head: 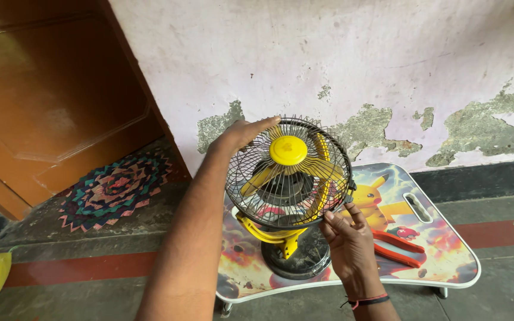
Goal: The person reassembles a small electric fan by attaching the fan blades to the motor, then fitting the front and rear wire cages. They use a screwdriver to tighten the central nut and secure the cage assembly.
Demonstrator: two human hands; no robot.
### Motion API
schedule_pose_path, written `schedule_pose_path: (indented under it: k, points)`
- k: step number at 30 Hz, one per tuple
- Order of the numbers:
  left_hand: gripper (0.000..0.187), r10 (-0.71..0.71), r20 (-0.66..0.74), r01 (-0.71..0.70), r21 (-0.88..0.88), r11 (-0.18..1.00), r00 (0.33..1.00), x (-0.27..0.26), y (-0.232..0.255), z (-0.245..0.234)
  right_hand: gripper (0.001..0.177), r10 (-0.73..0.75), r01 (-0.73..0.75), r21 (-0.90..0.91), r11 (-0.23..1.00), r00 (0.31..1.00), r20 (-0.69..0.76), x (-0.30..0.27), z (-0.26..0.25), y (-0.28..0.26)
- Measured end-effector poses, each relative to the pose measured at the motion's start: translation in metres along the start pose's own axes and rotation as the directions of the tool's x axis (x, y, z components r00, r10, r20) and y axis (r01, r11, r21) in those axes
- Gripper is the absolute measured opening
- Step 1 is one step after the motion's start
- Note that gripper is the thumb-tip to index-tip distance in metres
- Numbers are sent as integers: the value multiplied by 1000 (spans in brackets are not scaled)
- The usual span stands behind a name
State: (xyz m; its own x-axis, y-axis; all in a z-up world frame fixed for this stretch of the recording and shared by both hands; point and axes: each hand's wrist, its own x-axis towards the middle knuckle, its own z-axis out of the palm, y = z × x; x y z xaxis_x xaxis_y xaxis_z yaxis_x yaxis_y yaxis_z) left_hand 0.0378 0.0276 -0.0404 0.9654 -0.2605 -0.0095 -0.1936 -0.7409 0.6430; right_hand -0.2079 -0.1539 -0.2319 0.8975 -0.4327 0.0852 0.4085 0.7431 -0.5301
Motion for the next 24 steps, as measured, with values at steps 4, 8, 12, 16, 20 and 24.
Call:
schedule_pose_path:
  k: [4, 8, 12, 16, 20, 24]
  points:
    - [131, 9, 15, -9, -8, 1000, 1000, 8, 1, 5, 41, -36, 36, 2, 999, 999, -39, -7, 5, 0]
    - [131, 44, 23, -43, -58, 997, 999, 9, 1, 8, 14, 0, 2, 26, 1000, 997, -73, -18, 9, -9]
    - [132, 39, 21, -37, -95, 995, 999, 5, -1, 8, 13, 133, -144, -113, 983, 986, -102, -20, 15, -12]
    - [132, 35, 19, -35, -43, 998, 999, 1, 6, 5, 9, 75, -73, -64, 995, 996, 37, -13, 18, -5]
    - [131, 13, 31, -12, -44, 999, 999, -4, 6, 4, 18, 24, -23, -18, 1000, 999, 45, -5, 11, 1]
    - [131, 16, 18, -16, -38, 999, 1000, -1, 5, 4, 22, -32, 33, -24, 999, 998, 56, -5, 9, 4]
